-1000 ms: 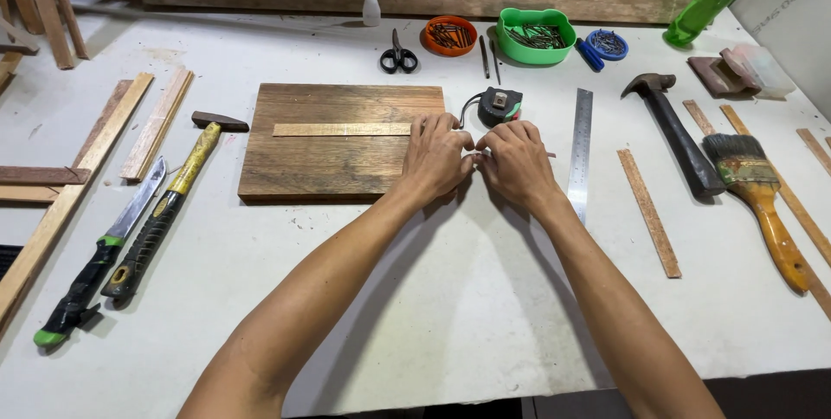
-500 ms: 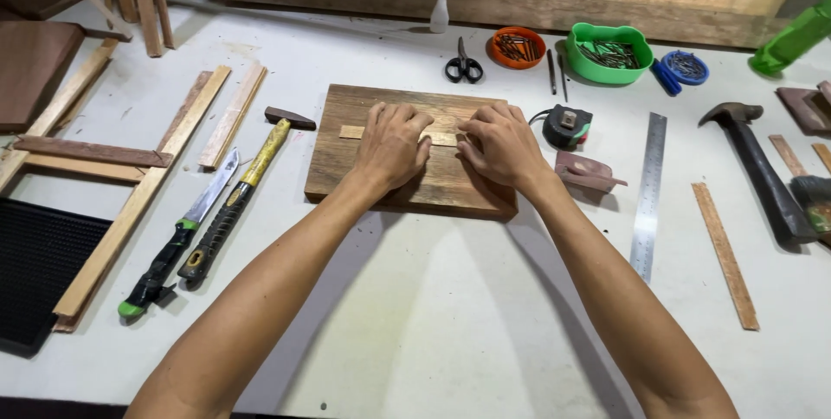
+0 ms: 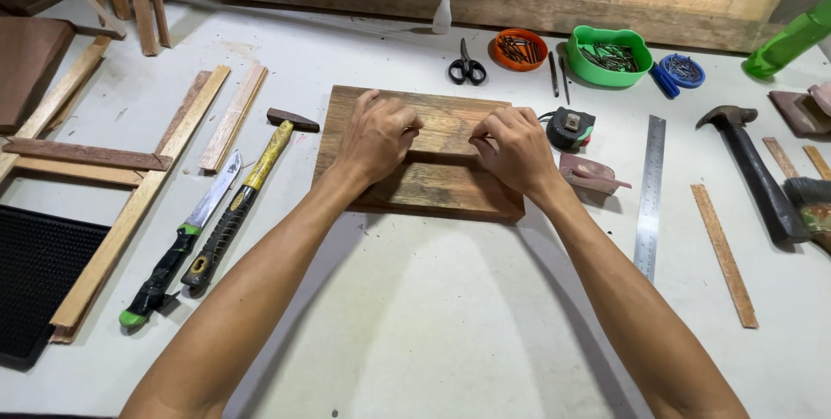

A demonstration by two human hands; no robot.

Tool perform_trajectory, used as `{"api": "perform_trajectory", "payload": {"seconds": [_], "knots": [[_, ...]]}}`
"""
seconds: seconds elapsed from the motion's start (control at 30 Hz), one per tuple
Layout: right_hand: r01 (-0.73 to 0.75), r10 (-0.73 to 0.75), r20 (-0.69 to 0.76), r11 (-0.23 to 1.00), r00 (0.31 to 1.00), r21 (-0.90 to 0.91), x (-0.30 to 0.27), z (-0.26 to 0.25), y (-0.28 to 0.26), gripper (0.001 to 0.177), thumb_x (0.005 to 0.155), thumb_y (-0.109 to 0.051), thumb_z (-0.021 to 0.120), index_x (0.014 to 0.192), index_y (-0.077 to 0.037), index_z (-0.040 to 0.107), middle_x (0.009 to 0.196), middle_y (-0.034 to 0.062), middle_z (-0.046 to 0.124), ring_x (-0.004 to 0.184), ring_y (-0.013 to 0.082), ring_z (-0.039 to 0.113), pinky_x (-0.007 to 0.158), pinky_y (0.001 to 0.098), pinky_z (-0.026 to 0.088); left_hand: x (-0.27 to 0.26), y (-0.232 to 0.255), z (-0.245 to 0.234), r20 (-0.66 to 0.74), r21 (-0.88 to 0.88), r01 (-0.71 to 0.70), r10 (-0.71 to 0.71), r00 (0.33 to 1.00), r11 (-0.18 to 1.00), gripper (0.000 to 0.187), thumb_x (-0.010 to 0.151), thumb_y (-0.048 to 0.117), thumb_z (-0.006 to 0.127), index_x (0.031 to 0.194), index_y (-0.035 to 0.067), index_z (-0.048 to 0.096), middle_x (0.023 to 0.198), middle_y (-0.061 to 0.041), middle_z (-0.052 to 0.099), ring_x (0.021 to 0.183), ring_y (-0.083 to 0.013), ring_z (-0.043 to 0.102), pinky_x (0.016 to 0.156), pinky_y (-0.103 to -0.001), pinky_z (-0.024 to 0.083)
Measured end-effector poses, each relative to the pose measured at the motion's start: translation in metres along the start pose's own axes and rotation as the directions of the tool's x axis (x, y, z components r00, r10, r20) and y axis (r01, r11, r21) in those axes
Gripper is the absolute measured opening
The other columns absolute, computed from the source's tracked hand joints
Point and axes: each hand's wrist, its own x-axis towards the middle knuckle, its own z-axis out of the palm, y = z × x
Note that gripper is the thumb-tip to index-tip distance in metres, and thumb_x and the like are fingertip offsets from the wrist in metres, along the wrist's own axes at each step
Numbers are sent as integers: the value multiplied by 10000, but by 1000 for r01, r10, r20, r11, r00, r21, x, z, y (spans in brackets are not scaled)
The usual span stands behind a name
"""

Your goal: The person measures a wooden board with a tape measure and a steel ruler, marks it with a pencil, and positions thin wood strips across the board. They take nails from bowls and hammer the strips onto the board, arranging the strips one at a time.

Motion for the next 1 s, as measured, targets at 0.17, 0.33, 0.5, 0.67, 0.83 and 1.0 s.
{"api": "perform_trajectory", "payload": {"seconds": [0.17,0.33,0.5,0.67,0.83,1.0], "knots": [[-15,16,-51,1000,999,16,7,-13,-13,182,850,-177,825,965,-102,705,867,25,673,840,190,622,822,353,463,1,27,-29,314,-63,326,-291,904,943,100,947,201,695,976,109,724,850,-40,739,711,-185,661,757,-411,573],[-128,137,-122,989,983,79,34,25,-38,280,835,-255,836,957,-51,689,949,119,641,798,207,588,704,337,491,-34,3,-53,313,-110,489,-436,843,866,234,881,253,738,1021,65,723,816,-95,751,632,-190,677,590,-363,584],[-121,115,41,971,993,208,88,89,-90,151,957,-239,776,943,-99,721,893,51,713,760,180,594,737,355,500,-71,1,-139,308,-18,680,-643,701,733,320,903,276,731,1122,44,728,851,-143,746,700,-230,715,675,-394,593],[94,-102,8,944,995,315,147,104,-157,265,918,-272,751,1124,-107,723,1083,85,709,986,215,617,875,367,504,-106,-38,-183,33,66,632,-635,772,772,374,821,222,796,1136,24,749,1019,-214,686,875,-319,687,763,-433,580],[52,-149,269,941,952,336,196,138,-179,565,941,-394,655,1419,-104,569,1329,129,612,1078,250,564,944,414,475,-107,-91,-185,23,91,728,-732,681,680,390,835,212,781,1174,26,729,1098,-206,688,974,-332,696,852,-453,572],[32,-158,371,946,915,324,219,198,-158,596,947,-379,561,1476,-106,518,1411,148,576,1215,264,546,1087,463,399,-92,-130,-162,-21,117,745,-749,662,656,357,794,168,795,1085,-32,739,1129,-275,626,985,-371,647,816,-469,563]]}}
